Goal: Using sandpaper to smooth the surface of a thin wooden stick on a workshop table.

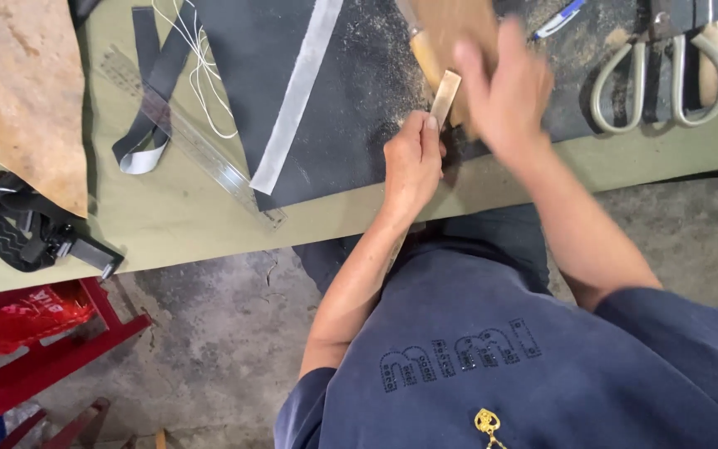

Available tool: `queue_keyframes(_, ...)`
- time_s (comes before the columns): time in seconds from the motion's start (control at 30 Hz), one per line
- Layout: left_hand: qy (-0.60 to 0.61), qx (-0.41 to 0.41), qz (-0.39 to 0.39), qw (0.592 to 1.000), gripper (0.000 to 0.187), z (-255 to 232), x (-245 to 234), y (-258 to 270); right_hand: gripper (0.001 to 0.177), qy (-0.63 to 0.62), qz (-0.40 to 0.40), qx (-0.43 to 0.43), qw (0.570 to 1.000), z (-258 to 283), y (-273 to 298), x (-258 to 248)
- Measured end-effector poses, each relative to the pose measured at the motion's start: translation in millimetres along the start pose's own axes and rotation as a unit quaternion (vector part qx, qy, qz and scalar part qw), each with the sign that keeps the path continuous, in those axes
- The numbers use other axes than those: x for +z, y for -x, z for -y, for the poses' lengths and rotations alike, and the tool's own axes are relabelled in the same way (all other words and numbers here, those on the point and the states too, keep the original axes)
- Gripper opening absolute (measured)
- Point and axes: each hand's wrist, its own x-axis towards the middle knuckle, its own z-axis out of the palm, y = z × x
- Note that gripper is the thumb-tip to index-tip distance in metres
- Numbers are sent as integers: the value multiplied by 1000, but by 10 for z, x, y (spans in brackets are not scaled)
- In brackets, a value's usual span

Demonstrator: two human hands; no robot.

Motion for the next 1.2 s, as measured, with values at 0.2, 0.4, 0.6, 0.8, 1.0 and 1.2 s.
queue_keyframes(0.2,3,-7,19,1000,26,-19,24,-12,50,10,24,18,1000,-231,242,100)
queue_keyframes(0.4,4,33,-12,999,28,38,20,7,40,-70,33,63,995,-7,80,-182)
queue_keyframes(0.6,35,12,-12,999,30,83,32,-22,49,35,27,100,994,-272,31,48)
queue_keyframes(0.8,91,-35,-1,995,29,83,26,72,56,-109,97,123,982,-143,-13,-130)
queue_keyframes(1.0,154,-52,-59,985,27,42,-51,218,42,-128,169,173,962,-16,316,-277)
queue_keyframes(1.2,126,-79,-69,986,25,124,36,140,32,-219,107,239,940,-159,281,-464)
